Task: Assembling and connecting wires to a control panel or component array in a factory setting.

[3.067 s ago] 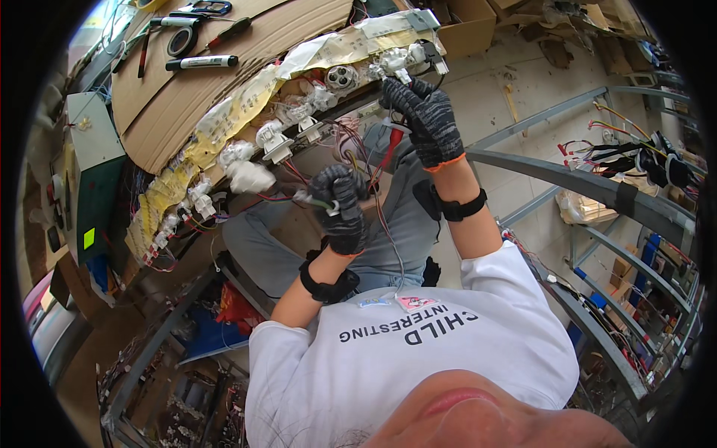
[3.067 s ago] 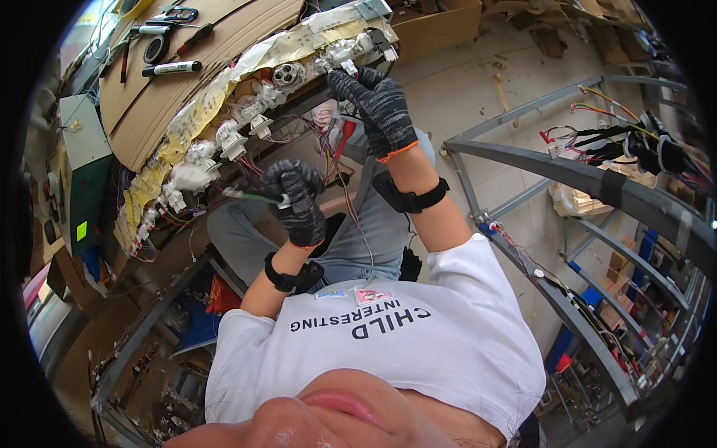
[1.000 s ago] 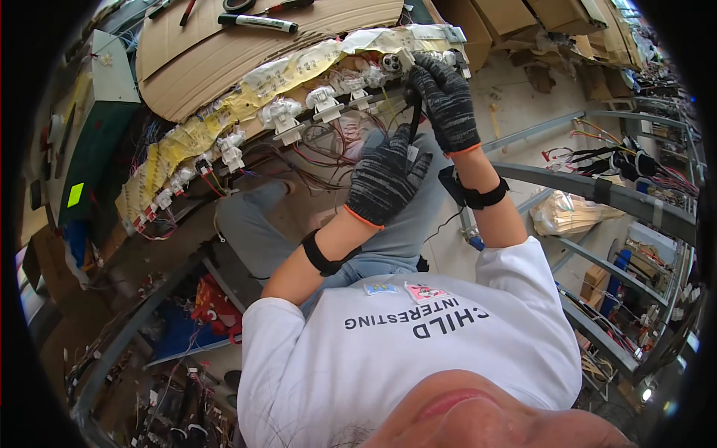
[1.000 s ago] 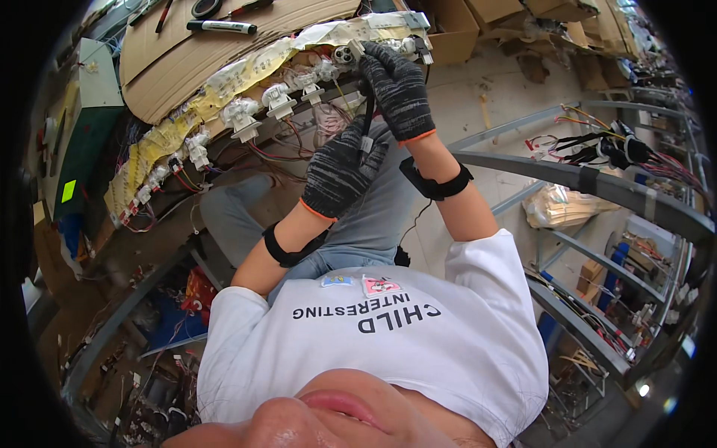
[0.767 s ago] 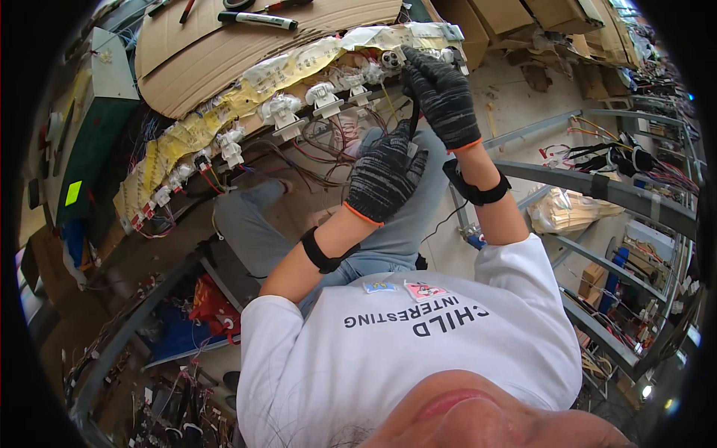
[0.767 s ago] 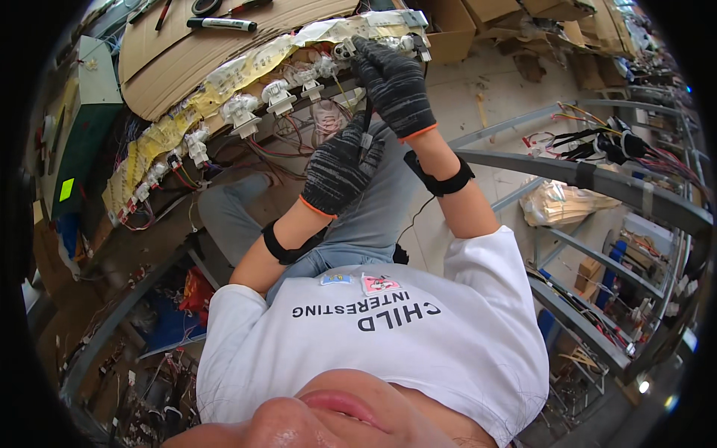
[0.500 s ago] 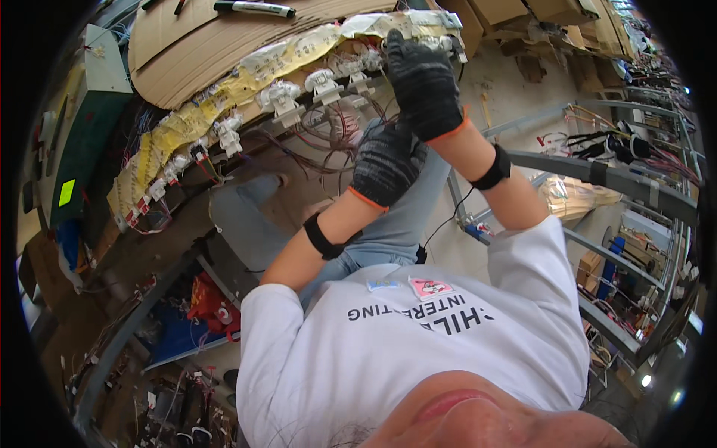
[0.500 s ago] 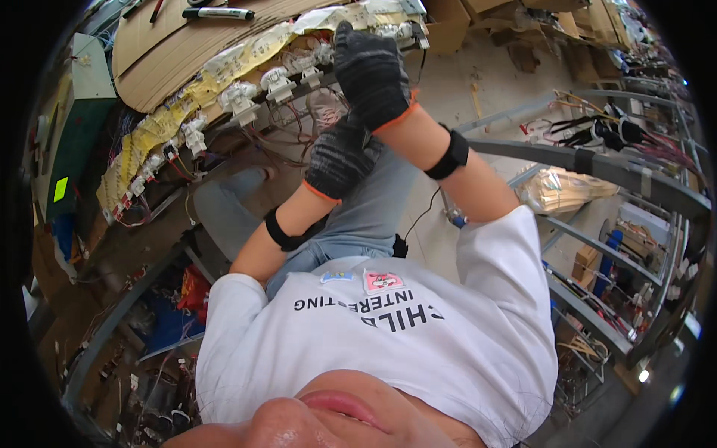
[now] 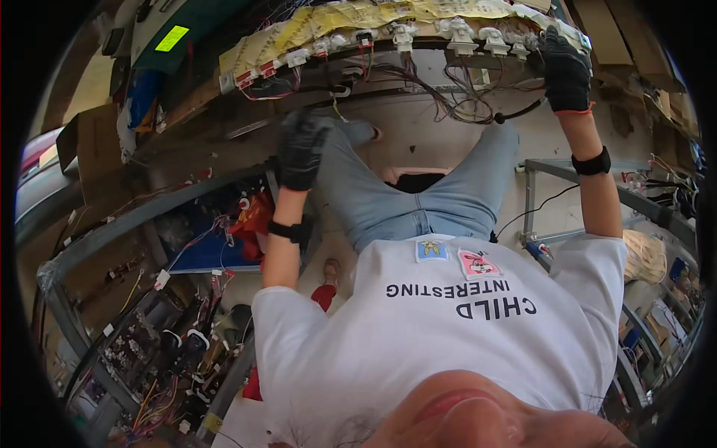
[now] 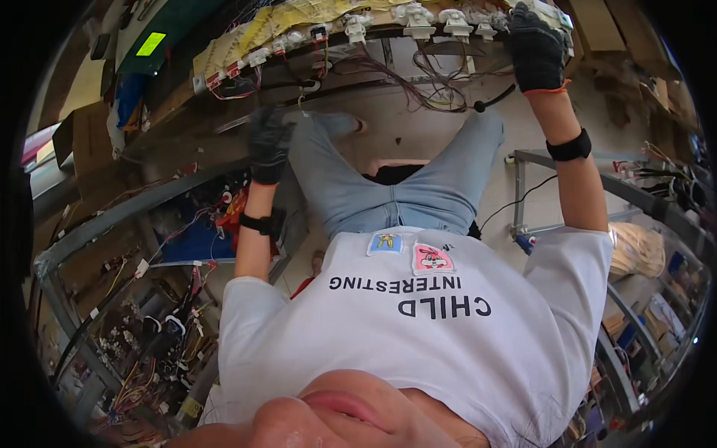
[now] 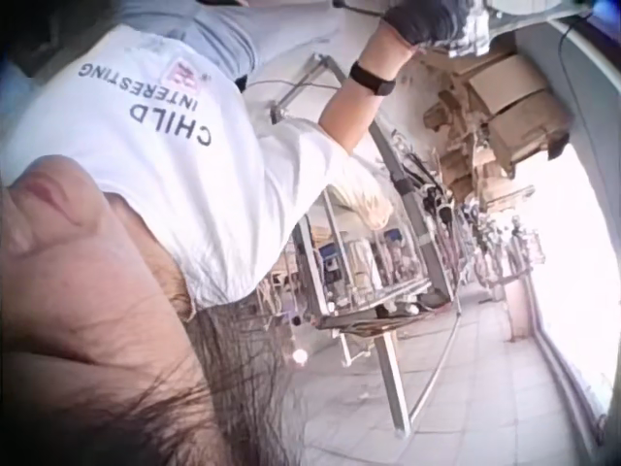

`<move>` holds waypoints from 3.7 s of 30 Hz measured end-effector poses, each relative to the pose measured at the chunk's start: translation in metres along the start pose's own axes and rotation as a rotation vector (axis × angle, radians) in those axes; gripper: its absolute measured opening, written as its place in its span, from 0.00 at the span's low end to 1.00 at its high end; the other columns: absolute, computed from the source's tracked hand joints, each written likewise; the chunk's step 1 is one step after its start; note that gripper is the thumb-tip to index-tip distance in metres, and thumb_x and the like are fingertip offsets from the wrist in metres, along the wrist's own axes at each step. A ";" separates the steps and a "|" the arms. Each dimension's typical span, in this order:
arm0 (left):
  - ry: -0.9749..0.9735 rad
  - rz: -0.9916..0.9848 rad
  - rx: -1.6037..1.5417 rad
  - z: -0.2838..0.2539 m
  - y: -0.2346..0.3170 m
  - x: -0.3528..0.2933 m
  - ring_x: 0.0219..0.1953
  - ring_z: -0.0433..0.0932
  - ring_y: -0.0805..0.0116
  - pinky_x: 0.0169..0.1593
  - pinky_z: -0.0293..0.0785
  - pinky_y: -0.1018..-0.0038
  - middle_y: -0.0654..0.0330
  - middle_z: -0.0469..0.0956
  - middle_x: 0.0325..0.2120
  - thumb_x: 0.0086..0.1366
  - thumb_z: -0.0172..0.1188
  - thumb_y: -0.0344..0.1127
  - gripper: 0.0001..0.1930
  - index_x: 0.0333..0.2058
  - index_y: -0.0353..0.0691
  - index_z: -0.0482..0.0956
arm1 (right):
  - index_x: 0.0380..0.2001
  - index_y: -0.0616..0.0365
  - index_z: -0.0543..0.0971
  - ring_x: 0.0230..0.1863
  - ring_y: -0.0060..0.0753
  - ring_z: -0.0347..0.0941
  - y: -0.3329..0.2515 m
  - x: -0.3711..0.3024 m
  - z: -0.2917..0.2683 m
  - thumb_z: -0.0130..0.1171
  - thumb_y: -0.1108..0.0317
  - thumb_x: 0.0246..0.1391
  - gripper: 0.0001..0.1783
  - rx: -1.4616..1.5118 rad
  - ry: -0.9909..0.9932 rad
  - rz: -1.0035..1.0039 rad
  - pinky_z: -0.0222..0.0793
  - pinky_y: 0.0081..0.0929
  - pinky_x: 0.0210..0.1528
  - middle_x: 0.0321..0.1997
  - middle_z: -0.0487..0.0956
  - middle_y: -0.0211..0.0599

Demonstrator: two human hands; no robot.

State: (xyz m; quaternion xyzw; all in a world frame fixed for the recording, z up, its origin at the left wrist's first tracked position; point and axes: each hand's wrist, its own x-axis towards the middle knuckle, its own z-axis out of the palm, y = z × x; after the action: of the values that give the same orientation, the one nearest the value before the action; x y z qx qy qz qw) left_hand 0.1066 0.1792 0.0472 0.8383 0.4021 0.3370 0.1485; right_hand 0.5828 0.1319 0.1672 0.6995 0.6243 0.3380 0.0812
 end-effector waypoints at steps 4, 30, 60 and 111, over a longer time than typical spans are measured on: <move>-0.109 -0.005 -0.108 0.033 0.024 0.042 0.39 0.75 0.58 0.45 0.70 0.69 0.56 0.76 0.36 0.51 0.52 0.26 0.15 0.40 0.41 0.76 | 0.48 0.60 0.67 0.39 0.44 0.73 0.004 -0.004 0.008 0.45 0.73 0.49 0.20 0.084 -0.056 0.028 0.68 0.38 0.41 0.38 0.75 0.48; 0.391 -0.194 0.327 0.016 0.093 0.101 0.18 0.74 0.58 0.23 0.70 0.65 0.56 0.74 0.17 0.55 0.58 0.40 0.08 0.24 0.43 0.77 | 0.44 0.61 0.73 0.37 0.43 0.73 0.007 -0.012 0.010 0.51 0.71 0.45 0.19 0.110 0.077 0.076 0.69 0.35 0.39 0.36 0.76 0.43; 0.551 -0.407 -0.242 -0.035 0.009 0.080 0.29 0.74 0.67 0.35 0.70 0.75 0.57 0.75 0.29 0.57 0.54 0.31 0.10 0.38 0.35 0.73 | 0.49 0.61 0.68 0.49 0.49 0.66 -0.007 0.003 0.001 0.47 0.71 0.48 0.21 0.155 -0.143 0.174 0.60 0.39 0.53 0.46 0.72 0.47; 0.118 -0.175 -0.472 -0.011 0.111 0.111 0.30 0.73 0.58 0.36 0.70 0.69 0.53 0.75 0.27 0.49 0.61 0.26 0.10 0.33 0.35 0.77 | 0.19 0.49 0.75 0.16 0.29 0.63 -0.168 0.078 -0.104 0.52 0.72 0.46 0.06 0.843 0.429 -0.126 0.57 0.23 0.19 0.13 0.65 0.26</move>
State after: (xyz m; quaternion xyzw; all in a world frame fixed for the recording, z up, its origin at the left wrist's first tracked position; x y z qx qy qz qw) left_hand 0.2122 0.1950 0.1625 0.7212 0.3913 0.4558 0.3449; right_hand 0.3845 0.2068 0.1848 0.5466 0.7511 0.1866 -0.3198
